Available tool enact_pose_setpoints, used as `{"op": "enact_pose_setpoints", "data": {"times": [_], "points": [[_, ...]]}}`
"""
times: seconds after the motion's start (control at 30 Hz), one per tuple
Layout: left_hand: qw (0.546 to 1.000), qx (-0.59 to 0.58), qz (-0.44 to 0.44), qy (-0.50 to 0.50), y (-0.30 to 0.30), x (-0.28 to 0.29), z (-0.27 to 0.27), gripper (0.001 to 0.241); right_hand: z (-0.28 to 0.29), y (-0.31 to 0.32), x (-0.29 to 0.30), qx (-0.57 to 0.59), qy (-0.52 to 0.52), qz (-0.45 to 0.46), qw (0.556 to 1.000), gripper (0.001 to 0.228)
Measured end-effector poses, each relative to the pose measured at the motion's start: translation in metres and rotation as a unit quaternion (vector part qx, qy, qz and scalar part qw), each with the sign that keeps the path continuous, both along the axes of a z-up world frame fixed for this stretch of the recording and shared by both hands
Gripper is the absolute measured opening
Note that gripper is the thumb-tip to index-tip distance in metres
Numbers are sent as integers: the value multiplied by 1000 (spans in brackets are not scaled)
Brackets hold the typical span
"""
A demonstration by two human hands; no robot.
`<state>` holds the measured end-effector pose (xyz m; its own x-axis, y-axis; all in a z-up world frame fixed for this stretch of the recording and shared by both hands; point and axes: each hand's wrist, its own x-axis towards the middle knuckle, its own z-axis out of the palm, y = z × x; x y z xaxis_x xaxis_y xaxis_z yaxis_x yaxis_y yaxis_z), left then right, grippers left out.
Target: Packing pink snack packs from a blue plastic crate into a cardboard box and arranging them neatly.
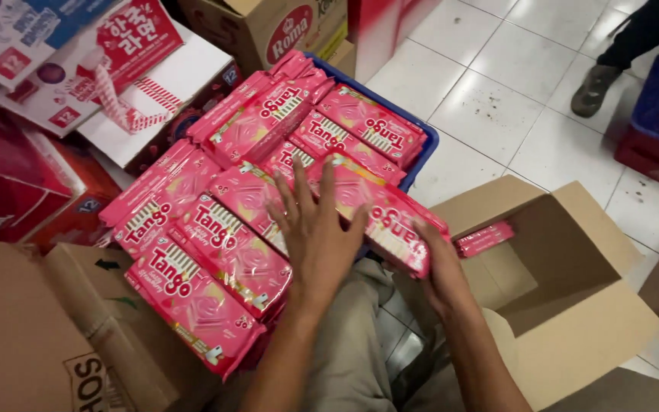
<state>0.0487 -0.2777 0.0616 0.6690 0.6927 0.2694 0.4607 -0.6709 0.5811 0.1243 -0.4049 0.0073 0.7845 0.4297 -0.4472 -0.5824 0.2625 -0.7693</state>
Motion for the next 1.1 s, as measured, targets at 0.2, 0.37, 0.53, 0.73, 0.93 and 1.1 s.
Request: {"op": "enact_pose_setpoints", "data": {"times": [0.2, 0.37, 0.53, 0.73, 0.93, 1.1], "points": [[979, -39, 12, 200, 37, -5, -20, 77, -15, 55, 6, -150, -12, 24, 988, 79], [982, -49, 17, 181, 41, -5, -22, 74, 15, 83, -7, -237, -177, -18, 955, 101], [987, -5, 30, 158, 42, -4, -36, 69, -25, 112, 1, -244, -182, 7, 953, 101], [987, 33, 48, 147, 41, -3, -41, 66, -28, 123, -1, -249, -160, 8, 955, 100], [987, 54, 48, 144, 41, -5, -46, 67, -20, 123, -5, -271, -148, 22, 951, 100], [984, 72, 45, 156, 42, -5, -50, 67, -12, 110, -3, -245, -157, 47, 955, 103]]}}
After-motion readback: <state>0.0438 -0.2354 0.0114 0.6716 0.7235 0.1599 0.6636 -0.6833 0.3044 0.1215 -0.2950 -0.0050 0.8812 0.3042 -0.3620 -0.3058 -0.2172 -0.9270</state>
